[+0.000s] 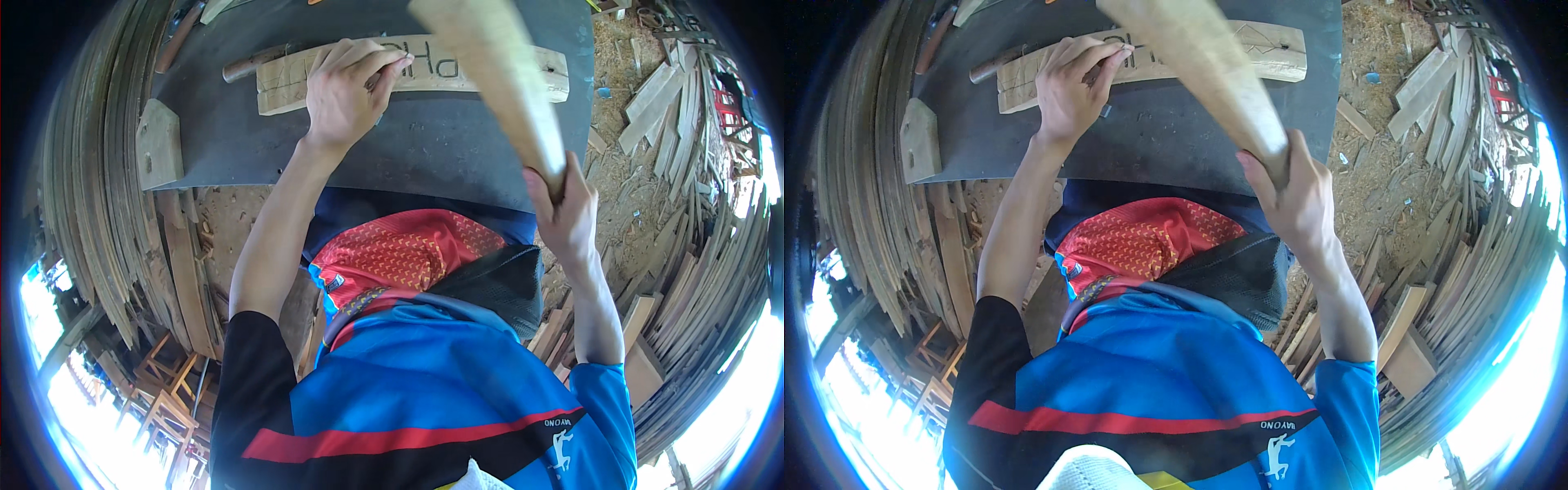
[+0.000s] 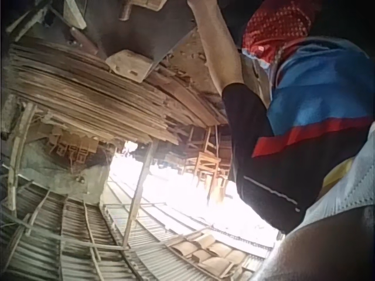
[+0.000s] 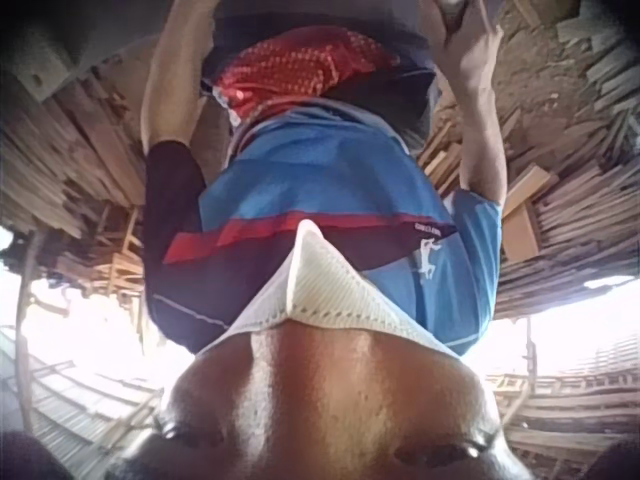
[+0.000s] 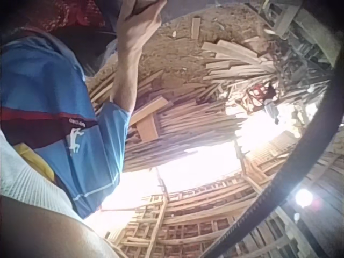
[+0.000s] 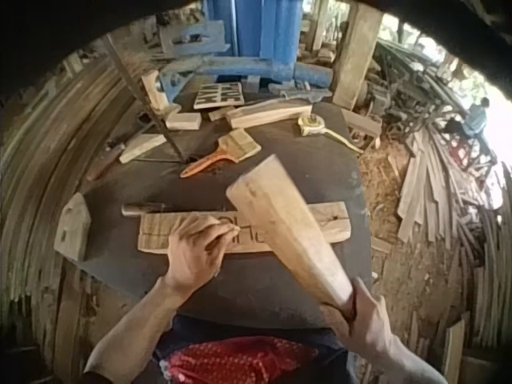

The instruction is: Carving letters into a wooden plank and shaping a wooden block using hand tools.

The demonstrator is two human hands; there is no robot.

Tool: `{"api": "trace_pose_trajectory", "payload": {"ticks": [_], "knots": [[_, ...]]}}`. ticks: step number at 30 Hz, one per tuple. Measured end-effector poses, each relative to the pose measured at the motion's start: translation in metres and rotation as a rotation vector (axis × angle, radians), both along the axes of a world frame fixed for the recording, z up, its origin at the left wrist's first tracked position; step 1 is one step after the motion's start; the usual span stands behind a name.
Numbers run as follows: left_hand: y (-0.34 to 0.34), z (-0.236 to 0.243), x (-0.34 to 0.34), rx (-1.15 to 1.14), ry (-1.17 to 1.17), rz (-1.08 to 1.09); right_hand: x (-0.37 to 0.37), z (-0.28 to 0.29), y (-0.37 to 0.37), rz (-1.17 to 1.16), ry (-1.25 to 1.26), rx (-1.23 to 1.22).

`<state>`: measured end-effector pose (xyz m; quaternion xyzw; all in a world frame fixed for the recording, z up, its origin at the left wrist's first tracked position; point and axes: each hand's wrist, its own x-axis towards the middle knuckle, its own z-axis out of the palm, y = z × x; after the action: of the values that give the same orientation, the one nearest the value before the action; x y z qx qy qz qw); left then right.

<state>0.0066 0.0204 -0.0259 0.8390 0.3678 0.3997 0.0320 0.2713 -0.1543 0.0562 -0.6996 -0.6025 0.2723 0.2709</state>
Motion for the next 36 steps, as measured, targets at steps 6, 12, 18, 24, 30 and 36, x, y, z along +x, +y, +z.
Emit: {"api": "trace_pose_trajectory", "payload": {"ticks": [6,12,18,24,30,36], "knots": [[-0.001,-0.004,0.000,0.042,0.033,0.062,0.003,-0.013,0.002,0.123,-0.261,-0.137],[-0.004,0.002,-0.002,-0.022,0.058,0.047,0.003,-0.016,-0.004,0.104,-0.201,-0.023],[-0.006,0.005,0.001,0.012,0.006,0.026,0.011,0.001,0.001,0.072,-0.055,-0.079],[-0.005,0.003,0.001,-0.072,-0.102,-0.014,0.015,-0.028,0.016,-0.142,0.172,-0.219],[-0.001,0.009,-0.002,-0.086,-0.031,-0.053,0.006,-0.026,0.015,-0.176,0.261,-0.317],[-0.001,0.003,-0.002,-0.090,-0.009,0.019,0.003,-0.028,0.014,-0.069,0.190,-0.310]]}}
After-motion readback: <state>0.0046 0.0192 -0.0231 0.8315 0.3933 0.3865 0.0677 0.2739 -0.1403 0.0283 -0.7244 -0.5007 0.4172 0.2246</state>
